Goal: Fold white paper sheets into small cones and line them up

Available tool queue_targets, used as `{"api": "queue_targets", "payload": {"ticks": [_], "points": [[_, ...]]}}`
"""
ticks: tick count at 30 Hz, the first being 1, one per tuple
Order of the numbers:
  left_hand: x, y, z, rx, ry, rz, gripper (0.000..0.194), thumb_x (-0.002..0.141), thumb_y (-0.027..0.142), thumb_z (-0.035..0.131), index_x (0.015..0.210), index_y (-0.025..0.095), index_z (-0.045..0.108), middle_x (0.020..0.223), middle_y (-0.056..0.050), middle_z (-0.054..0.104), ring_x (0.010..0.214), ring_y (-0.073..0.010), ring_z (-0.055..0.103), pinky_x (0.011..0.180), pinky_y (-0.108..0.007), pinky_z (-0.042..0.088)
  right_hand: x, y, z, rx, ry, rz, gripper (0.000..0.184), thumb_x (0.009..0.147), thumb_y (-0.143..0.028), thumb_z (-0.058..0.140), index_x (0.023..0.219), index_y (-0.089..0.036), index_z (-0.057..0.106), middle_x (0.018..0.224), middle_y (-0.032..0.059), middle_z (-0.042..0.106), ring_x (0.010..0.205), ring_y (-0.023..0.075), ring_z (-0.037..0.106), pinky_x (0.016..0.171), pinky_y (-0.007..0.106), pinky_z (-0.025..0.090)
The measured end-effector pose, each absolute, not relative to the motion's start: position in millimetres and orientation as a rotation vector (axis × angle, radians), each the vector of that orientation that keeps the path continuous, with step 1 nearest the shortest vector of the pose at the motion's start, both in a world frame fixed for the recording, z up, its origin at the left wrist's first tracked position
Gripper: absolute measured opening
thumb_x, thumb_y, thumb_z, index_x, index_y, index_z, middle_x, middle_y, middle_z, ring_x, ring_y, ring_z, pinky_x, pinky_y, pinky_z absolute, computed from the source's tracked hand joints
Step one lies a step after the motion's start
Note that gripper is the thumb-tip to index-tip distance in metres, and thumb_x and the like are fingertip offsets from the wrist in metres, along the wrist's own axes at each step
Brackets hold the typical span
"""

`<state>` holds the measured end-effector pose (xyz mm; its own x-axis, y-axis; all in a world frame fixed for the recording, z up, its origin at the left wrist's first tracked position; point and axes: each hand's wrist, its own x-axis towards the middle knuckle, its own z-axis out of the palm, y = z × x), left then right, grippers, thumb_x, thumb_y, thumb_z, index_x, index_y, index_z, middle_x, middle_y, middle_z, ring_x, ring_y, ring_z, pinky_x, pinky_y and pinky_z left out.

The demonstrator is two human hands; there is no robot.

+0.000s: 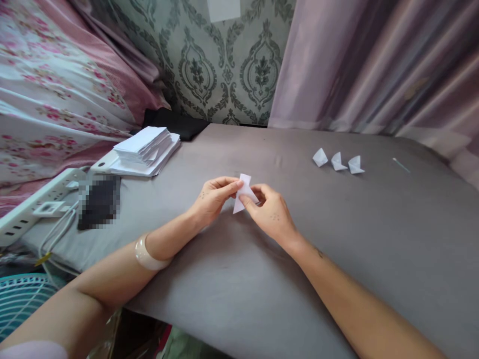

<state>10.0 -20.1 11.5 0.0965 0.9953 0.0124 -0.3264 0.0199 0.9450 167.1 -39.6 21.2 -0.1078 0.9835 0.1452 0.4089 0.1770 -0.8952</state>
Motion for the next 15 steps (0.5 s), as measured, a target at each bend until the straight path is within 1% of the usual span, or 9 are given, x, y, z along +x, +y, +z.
{"api": "queue_targets", "payload": {"ticks": [2,4,8,10,13,15], "points": [[11,-20,11,1.002,0.91,1.302,0.021,0.066,0.037,0.081,0.075,0.018,0.075,0.075,-0.002,0.069,0.07,-0.0107,0.055,0.067,-0.026,0.041,166,-40,19,-1.29,-1.595,0.689,0.029,0.078,-0.042,0.067,0.095,-0.02,0.059,0.085,0.0042,0.068,0.075,0.0169,0.064,0.07,0.031,0.05],[12,-21,11,1.013,0.928,1.318,0.022,0.066,0.038,0.08,0.076,0.018,0.076,0.077,-0.003,0.07,0.073,-0.0116,0.056,0.067,-0.026,0.041,165,-41,16,-1.258,-1.583,0.521,0.026,0.08,-0.04,0.066,0.093,-0.021,0.055,0.082,0.0023,0.066,0.071,0.0155,0.063,0.068,0.03,0.05],[15,-25,13,1.049,0.962,1.349,0.02,0.068,0.037,0.079,0.078,0.02,0.077,0.08,-0.003,0.071,0.077,-0.0125,0.057,0.071,-0.026,0.044,165,-44,14,-1.173,-1.696,0.231,0.011,0.086,-0.03,0.061,0.09,-0.023,0.053,0.079,-0.0009,0.063,0.065,0.0126,0.059,0.064,0.027,0.05],[17,-28,15,1.051,0.958,1.36,0.019,0.069,0.036,0.079,0.08,0.02,0.077,0.082,-0.003,0.072,0.079,-0.013,0.058,0.074,-0.028,0.045,165,-45,13,-1.116,-1.771,0.083,0.002,0.09,-0.025,0.055,0.091,-0.024,0.055,0.08,0.0,0.063,0.068,0.0132,0.06,0.067,0.028,0.05],[18,-30,17,1.035,0.936,1.353,0.02,0.07,0.036,0.078,0.083,0.02,0.078,0.086,-0.004,0.072,0.082,-0.0141,0.06,0.078,-0.03,0.047,167,-46,12,-1.06,-1.848,-0.069,0.011,0.093,-0.022,0.05,0.1,-0.024,0.058,0.091,0.004,0.065,0.081,0.016,0.063,0.071,0.029,0.051],[18,-31,18,1.029,0.927,1.342,0.021,0.071,0.036,0.077,0.084,0.02,0.077,0.089,-0.005,0.073,0.084,-0.015,0.061,0.079,-0.03,0.048,167,-47,12,-1.064,-1.865,-0.155,0.018,0.093,-0.021,0.051,0.108,-0.025,0.059,0.099,0.006,0.065,0.086,0.0167,0.064,0.071,0.028,0.052]]}}
